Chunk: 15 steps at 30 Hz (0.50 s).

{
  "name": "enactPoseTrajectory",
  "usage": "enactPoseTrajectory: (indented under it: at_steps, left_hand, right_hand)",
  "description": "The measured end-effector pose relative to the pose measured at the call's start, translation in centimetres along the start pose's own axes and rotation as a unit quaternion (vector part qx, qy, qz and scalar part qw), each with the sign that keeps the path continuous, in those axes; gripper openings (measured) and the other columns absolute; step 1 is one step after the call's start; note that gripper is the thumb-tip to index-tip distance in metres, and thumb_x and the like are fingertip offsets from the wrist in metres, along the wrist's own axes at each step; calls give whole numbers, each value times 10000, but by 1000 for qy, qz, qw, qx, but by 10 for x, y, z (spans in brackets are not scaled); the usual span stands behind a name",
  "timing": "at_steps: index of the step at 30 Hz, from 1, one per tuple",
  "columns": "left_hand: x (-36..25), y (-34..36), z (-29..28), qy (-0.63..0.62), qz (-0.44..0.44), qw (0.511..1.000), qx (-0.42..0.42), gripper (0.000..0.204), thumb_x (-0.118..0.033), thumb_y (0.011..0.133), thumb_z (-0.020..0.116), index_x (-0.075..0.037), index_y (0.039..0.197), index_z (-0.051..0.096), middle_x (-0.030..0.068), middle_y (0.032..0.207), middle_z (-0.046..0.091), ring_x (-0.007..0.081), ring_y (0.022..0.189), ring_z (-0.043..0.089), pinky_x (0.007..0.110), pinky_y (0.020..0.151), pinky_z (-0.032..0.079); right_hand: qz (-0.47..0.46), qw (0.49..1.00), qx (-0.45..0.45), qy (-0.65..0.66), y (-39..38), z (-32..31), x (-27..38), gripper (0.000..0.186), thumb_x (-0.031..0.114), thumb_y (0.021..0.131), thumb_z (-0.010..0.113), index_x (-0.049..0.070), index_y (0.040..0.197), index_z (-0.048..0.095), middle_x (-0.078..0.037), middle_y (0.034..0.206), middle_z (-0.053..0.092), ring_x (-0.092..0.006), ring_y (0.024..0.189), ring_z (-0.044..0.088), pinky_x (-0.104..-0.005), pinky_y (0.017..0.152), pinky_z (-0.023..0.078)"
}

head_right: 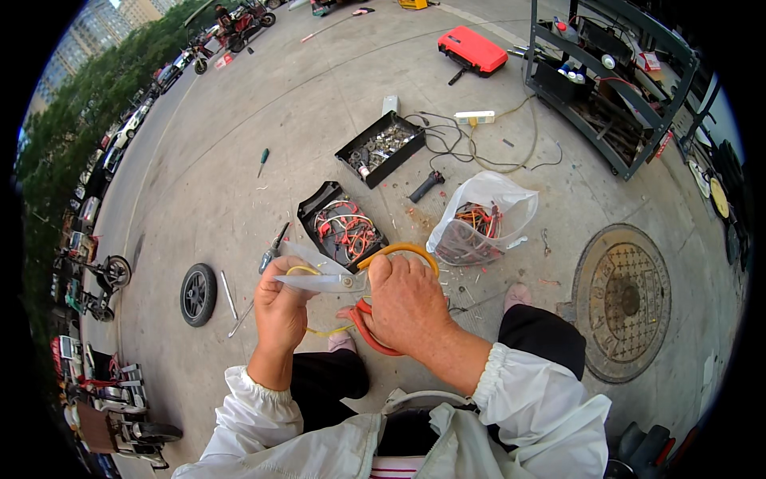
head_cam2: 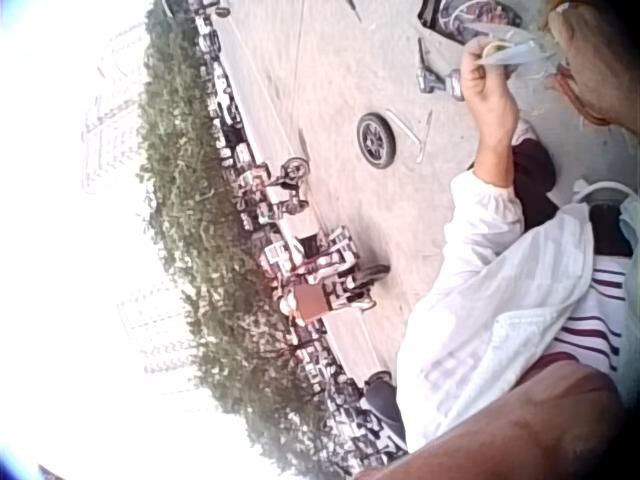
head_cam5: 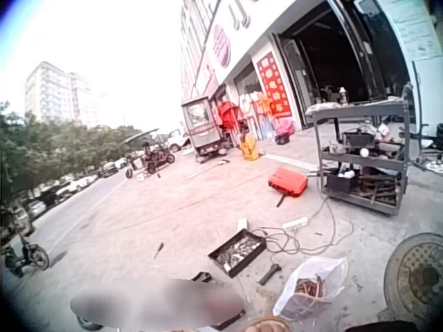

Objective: The person strips the insulation from a yellow wire using pliers, twists the exposed strands, and then uses a soldering iron to tin the wire ends. The work is performed while seated on the ground in an outdoor workshop area.

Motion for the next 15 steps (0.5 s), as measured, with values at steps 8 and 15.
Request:
enactPoseTrajectory:
  at_steps: [8, 15]
  left_hand:
    - [-15, 0, 5, 46, 69, 996, -15, 86, -73, 974, 578, -33, 1045, 553, 17, 889, 604, 60, 706, 475, 213, 621, 377]
    - [-13, 1, 3, 41, 69, 996, -25, 65, -81, 985, 566, -38, 1026, 540, 19, 869, 595, 63, 674, 468, 223, 599, 376]
  right_hand:
    - [-8, 1000, -7, -18, 0, -4, 3, 696, 640, 780, 674, -14, 936, 492, -156, 756, 614, -316, 733, 645, -418, 666, 506]
    - [15, 1000, 25, 5, -1, 0, 0, 726, 625, 761, 707, -46, 946, 499, -188, 778, 607, -363, 755, 643, -433, 675, 519]
Point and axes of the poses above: each hand's wrist, its own y-axis towards the middle knuckle, its own z-axis out of the palm, x = y × z, the point moved 8 cm from there along y, towards the middle knuckle
